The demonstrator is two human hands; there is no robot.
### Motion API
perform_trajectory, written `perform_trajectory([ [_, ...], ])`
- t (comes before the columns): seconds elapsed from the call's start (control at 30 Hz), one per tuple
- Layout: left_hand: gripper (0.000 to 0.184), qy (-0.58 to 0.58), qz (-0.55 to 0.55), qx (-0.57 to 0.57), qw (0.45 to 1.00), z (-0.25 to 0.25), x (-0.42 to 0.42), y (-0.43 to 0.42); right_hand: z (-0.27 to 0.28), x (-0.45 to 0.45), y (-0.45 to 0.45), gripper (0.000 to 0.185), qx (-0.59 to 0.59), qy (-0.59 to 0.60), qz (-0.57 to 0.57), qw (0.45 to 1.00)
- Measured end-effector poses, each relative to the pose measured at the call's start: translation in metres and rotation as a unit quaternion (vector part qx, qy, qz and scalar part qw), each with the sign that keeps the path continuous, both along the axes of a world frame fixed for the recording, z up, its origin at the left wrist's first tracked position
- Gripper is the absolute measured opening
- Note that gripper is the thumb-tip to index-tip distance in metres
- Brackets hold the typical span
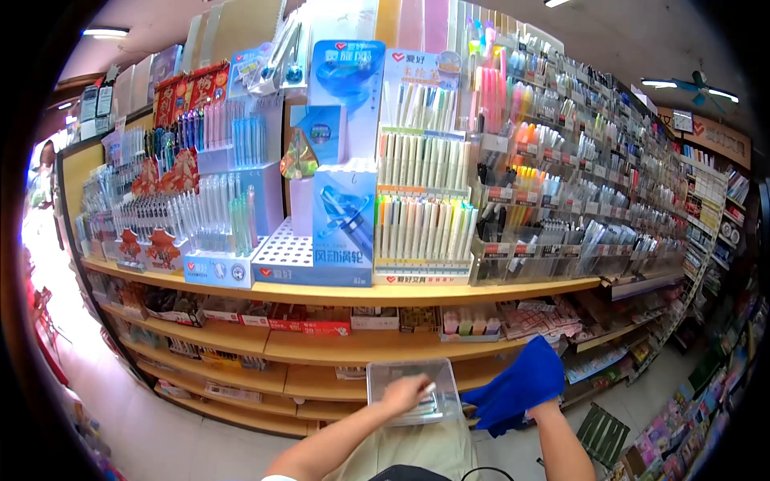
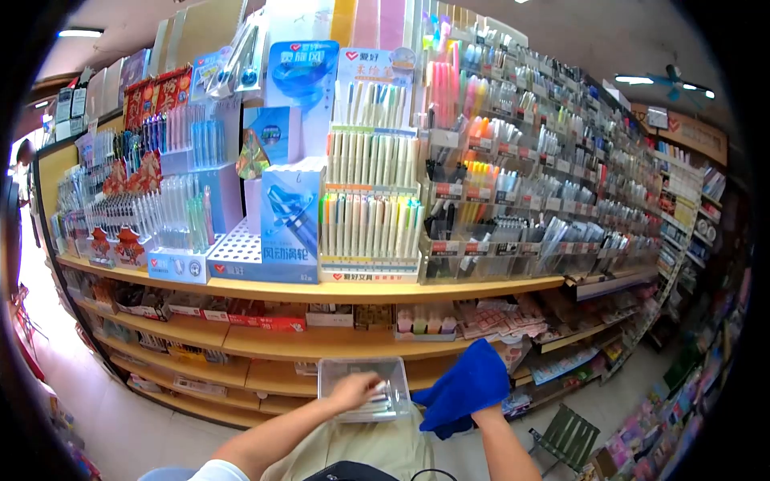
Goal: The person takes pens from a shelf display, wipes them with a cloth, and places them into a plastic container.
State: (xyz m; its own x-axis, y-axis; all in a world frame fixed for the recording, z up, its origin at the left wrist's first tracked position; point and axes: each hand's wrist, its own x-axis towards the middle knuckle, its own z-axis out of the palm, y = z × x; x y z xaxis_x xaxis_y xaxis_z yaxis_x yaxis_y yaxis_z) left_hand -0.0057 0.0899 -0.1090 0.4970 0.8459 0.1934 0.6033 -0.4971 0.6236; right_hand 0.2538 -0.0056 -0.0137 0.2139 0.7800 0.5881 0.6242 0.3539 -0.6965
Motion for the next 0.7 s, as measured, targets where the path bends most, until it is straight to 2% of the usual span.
perform_trajectory([
  [0.03, 0.029, 0.033, -0.012, 0.057, 0.998, -0.012, 0.002, 0.0, 0.025, -0.008, -0.014, 0.02, -0.001, -0.109, -0.019, 0.994],
  [0.1, 0.029, 0.011, 0.002, 0.081, 0.997, 0.006, 0.008, 0.001, 0.024, -0.003, -0.012, 0.02, -0.025, 0.009, 0.017, 0.999],
  [0.13, 0.027, 0.005, 0.012, 0.089, 0.996, 0.03, 0.014, 0.006, 0.017, 0.001, -0.01, 0.019, -0.037, 0.126, 0.088, 0.987],
  [0.2, 0.019, -0.152, 0.027, 0.21, 0.965, 0.087, 0.026, 0.017, 0.001, 0.01, -0.007, 0.019, -0.046, 0.374, 0.202, 0.904],
  [0.27, 0.013, -0.221, 0.041, 0.284, 0.932, 0.153, 0.036, 0.024, 0.005, 0.0, -0.011, 0.018, -0.045, 0.341, 0.203, 0.917],
  [0.33, 0.011, -0.24, 0.097, 0.343, 0.903, 0.199, 0.049, 0.051, 0.015, -0.011, -0.017, 0.017, -0.035, 0.284, 0.205, 0.936],
  [0.4, 0.013, -0.199, 0.163, 0.371, 0.893, 0.227, 0.057, 0.083, 0.02, -0.02, -0.02, 0.016, -0.032, 0.251, 0.208, 0.945],
  [0.47, 0.014, -0.127, 0.187, 0.333, 0.915, 0.241, 0.059, 0.104, 0.017, -0.023, -0.022, 0.015, -0.037, 0.244, 0.211, 0.946],
  [0.57, 0.014, -0.069, 0.213, 0.29, 0.93, 0.252, 0.062, 0.108, 0.001, -0.014, -0.008, 0.015, -0.061, 0.434, 0.282, 0.853],
  [0.6, 0.014, -0.056, 0.218, 0.279, 0.934, 0.256, 0.062, 0.105, 0.003, -0.014, -0.002, 0.017, -0.041, 0.323, 0.221, 0.919],
  [0.63, 0.013, -0.118, 0.208, 0.316, 0.918, 0.261, 0.062, 0.102, 0.005, -0.017, 0.002, 0.02, -0.019, 0.207, 0.153, 0.966],
  [0.7, 0.012, -0.238, 0.181, 0.383, 0.874, 0.274, 0.059, 0.091, 0.016, -0.027, 0.0, 0.019, 0.009, 0.108, 0.094, 0.99],
])
